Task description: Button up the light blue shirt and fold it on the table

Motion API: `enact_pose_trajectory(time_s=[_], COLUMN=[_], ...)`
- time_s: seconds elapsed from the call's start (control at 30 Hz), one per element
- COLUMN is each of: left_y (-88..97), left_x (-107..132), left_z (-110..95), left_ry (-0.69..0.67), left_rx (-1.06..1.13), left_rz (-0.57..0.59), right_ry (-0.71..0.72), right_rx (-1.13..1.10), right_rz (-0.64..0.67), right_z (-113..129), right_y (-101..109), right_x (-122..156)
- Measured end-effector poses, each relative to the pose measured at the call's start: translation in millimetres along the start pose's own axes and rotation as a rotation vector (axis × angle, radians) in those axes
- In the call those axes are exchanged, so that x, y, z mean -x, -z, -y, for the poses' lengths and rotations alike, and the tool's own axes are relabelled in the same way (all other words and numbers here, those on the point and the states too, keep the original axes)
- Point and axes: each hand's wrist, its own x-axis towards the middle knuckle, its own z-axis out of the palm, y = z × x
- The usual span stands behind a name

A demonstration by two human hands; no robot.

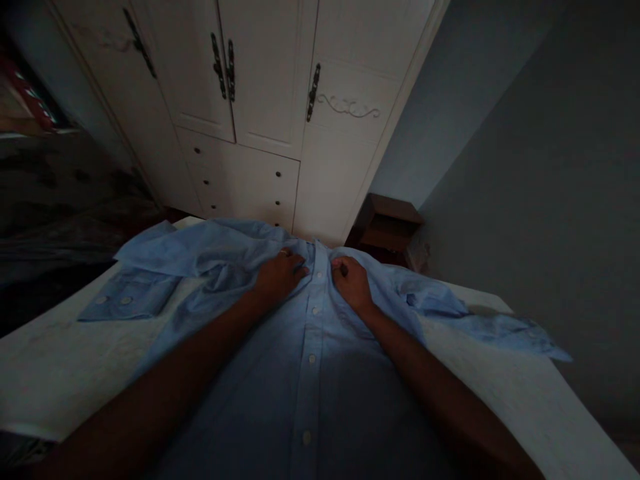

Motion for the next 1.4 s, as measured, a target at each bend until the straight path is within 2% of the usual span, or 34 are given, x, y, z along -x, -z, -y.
enact_pose_trajectory(time_s=[0.23, 0.47, 0.6, 0.7, 0.83, 0.9, 0.93, 1.03, 1.13, 1.23, 1.3, 1.4], left_y=[0.3, 4.1, 18.9, 37.5, 65.7, 77.2, 81.1, 82.3, 70.4, 55.6, 47.0, 34.6], left_x=[2, -5, -6, 9, 54, 86, 104, 165, 225, 274, 297, 317], left_z=[1, 9, 19, 19, 8, 1, -3, -10, -10, -1, 11, 33], left_ry=[-0.018, -0.045, -0.037, 0.049, 0.107, 0.117, 0.147, 0.287, 0.477, 0.69, 0.768, 0.799], left_rx=[0.014, 0.118, 0.229, 0.324, 0.498, 0.596, 0.631, 0.681, 0.616, 0.555, 0.527, 0.488], left_rz=[-0.014, 0.053, 0.117, 0.105, 0.007, -0.125, -0.226, -0.521, -0.711, -0.765, -0.713, -0.607], right_ry=[0.005, 0.019, -0.009, -0.017, -0.01, -0.013, -0.016, -0.026, -0.031, -0.065, -0.113, -0.225], right_rx=[-0.011, 0.011, 0.0, -0.046, -0.115, -0.153, -0.171, -0.219, -0.255, -0.267, -0.227, -0.12], right_rz=[0.012, 0.008, 0.019, 0.015, -0.002, -0.014, -0.018, -0.02, -0.002, 0.019, 0.002, -0.073], right_z=[-2, -4, -3, -1, 4, 8, 10, 16, 18, 19, 18, 12], right_y=[-2, -5, -6, -5, -1, 3, 6, 20, 45, 82, 109, 147], right_x=[0, -8, -12, -12, -5, 3, 9, 33, 64, 99, 124, 166])
